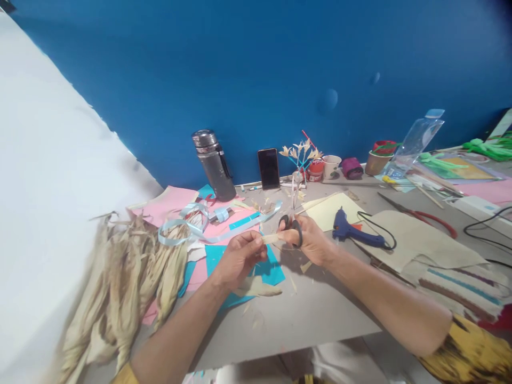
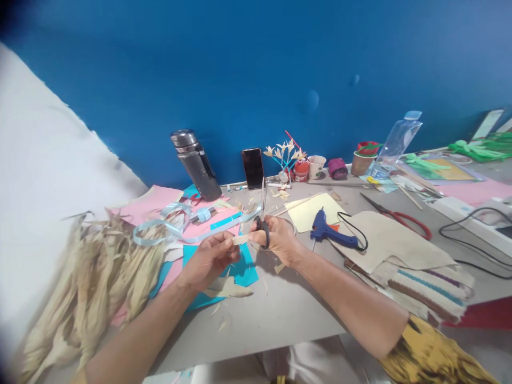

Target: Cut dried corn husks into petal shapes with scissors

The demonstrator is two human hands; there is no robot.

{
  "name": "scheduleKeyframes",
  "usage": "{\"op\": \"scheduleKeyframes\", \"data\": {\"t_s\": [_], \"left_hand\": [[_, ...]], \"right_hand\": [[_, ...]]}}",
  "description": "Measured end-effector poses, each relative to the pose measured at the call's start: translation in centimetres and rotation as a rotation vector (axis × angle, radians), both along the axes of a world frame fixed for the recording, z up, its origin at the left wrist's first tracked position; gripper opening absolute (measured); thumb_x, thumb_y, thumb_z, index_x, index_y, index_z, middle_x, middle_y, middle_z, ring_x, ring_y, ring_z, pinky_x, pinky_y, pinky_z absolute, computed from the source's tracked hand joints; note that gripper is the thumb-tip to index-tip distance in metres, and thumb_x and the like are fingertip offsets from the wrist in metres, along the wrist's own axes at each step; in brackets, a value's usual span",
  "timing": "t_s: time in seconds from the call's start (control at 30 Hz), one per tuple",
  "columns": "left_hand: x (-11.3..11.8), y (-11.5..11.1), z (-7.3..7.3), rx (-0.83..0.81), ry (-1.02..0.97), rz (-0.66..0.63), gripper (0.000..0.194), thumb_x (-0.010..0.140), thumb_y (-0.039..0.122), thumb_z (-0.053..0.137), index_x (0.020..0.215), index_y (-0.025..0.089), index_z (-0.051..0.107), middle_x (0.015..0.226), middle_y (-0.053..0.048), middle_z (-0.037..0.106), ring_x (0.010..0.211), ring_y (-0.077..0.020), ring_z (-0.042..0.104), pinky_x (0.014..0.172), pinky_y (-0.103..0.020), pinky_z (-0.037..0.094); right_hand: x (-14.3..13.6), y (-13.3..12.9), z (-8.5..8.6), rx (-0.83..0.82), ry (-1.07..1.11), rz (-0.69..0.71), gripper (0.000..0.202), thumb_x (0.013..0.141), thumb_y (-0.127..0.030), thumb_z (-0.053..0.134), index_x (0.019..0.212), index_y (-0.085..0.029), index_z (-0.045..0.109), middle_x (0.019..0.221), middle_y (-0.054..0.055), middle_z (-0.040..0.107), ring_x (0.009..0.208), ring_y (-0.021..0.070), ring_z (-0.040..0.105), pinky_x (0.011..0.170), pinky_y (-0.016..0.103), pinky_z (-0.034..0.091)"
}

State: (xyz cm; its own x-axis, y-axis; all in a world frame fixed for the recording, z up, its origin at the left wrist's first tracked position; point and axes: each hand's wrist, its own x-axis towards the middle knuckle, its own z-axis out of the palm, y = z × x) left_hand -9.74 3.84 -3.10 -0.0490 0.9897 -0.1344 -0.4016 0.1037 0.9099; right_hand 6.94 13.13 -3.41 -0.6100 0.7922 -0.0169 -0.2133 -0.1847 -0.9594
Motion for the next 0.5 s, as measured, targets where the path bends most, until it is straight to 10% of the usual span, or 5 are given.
{"op": "scheduleKeyframes", "data": {"t_s": [0.5], "left_hand": [[0.79,0.05,-0.29,-0.033,-0.001,0.073,0.03,0.065,0.031,0.085,0.069,0.014,0.061,0.066,-0.001,0.064,0.055,-0.0098,0.057,0.054,-0.022,0.044]], "right_hand": [[-0.35,0.13,-0.6,0.014,0.04,-0.037,0.033,0.061,-0.034,0.081,0.082,-0.017,0.061,0.065,-0.006,0.05,0.055,0.0081,0.04,0.052,0.024,0.029]]}}
